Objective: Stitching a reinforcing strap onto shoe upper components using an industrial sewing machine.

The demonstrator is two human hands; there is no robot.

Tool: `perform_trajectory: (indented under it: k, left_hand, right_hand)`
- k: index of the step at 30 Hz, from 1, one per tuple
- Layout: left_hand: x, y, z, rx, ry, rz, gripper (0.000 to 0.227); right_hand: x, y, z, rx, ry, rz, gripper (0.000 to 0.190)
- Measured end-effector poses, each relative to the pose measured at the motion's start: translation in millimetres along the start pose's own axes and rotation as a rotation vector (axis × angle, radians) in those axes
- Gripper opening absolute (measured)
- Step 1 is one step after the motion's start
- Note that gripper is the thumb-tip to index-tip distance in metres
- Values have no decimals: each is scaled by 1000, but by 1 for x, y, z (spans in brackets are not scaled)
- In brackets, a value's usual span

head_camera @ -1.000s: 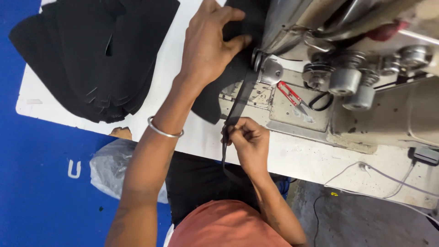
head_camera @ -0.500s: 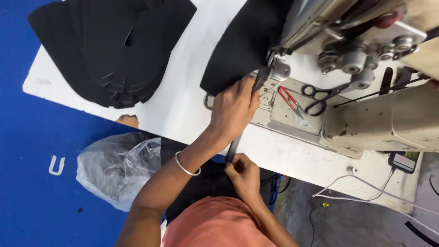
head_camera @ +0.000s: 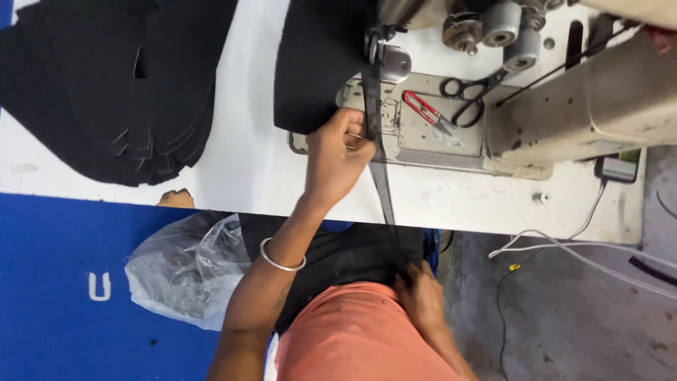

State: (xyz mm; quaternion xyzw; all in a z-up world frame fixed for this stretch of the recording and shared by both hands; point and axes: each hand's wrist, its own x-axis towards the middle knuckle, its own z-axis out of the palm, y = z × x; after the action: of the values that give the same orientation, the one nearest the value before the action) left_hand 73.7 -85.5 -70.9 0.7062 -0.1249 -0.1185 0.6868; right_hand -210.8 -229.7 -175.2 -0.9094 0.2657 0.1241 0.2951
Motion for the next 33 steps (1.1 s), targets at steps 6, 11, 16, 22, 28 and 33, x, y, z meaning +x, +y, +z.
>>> perform_trajectory:
  k: [6,11,16,22,28,33]
  left_hand:
    - [-10,-16,30,27,-25,44,23]
    - [-38,-42,56,-91,-72,-42,20]
    - [-77,-53,69,-348,-150,-108,21]
    - [-117,-111,75,-323,-206,-218,16]
    - [-147,-107,44,108,-45,-86,19]
    - [-161,-86,35,208,34,23,24]
  right_hand:
    - [-79,188,67,-231,97,132,21]
    - [-103,258,82,-321,110,162,19]
    - [-91,260,88,-205,99,110,21]
    - [-49,252,83,-91,112,20,24]
    - [17,0,-45,382,-22,-129,29]
    - [124,-138,-74,725,18,-440,32]
